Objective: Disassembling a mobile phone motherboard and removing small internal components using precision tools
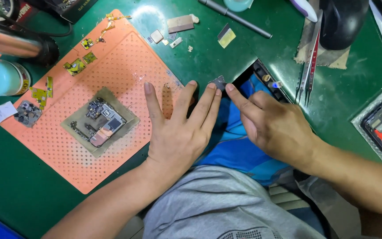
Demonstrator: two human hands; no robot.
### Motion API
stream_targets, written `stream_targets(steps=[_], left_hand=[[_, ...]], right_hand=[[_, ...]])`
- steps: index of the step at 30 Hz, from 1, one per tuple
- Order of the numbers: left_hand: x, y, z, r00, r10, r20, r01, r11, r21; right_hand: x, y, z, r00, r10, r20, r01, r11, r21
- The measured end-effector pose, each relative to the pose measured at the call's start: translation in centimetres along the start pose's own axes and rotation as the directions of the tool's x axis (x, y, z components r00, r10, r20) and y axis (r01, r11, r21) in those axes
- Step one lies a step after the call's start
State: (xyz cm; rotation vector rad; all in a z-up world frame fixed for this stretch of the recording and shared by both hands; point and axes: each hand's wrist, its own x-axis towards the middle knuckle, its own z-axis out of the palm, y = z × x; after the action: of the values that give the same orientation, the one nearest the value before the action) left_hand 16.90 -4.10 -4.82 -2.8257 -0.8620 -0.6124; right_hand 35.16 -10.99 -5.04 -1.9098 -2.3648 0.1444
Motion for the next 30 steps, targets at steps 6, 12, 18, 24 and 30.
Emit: stream_targets(steps=[6,12,18,24,30], left_hand=[[0.0,-0.1,0.1,1.000,0.013,0.014,-0.013,1.000,-0.006],[0.1,-0.7,0.0,1.000,0.024,-0.002,-0.024,0.996,-0.084],[0.2,-0.7,0.2,0.999,0.043,-0.019,-0.045,0.993,-0.112],[0.2,-0.6,0.3,0.999,0.032,0.004,-0.031,0.993,-0.118],[0.5,-0.5,0.1,1.000,0.021,0.008,-0.019,0.992,-0.126]], right_hand=[[-0.2,-1.1,0.5,0.999,0.013,-0.042,-0.018,0.991,-0.135],[-0.2,-1.6,-1.1,0.995,0.096,0.029,-0.093,0.993,-0.075],[-0.2,-1.8,-0.6,0.996,0.039,-0.083,-0.040,0.999,-0.015],[-0.5,-1.8,1.3,0.993,0.054,-0.109,-0.059,0.997,-0.040],[-0.2,-1.8,1.4,0.986,0.025,-0.167,-0.038,0.996,-0.076]])
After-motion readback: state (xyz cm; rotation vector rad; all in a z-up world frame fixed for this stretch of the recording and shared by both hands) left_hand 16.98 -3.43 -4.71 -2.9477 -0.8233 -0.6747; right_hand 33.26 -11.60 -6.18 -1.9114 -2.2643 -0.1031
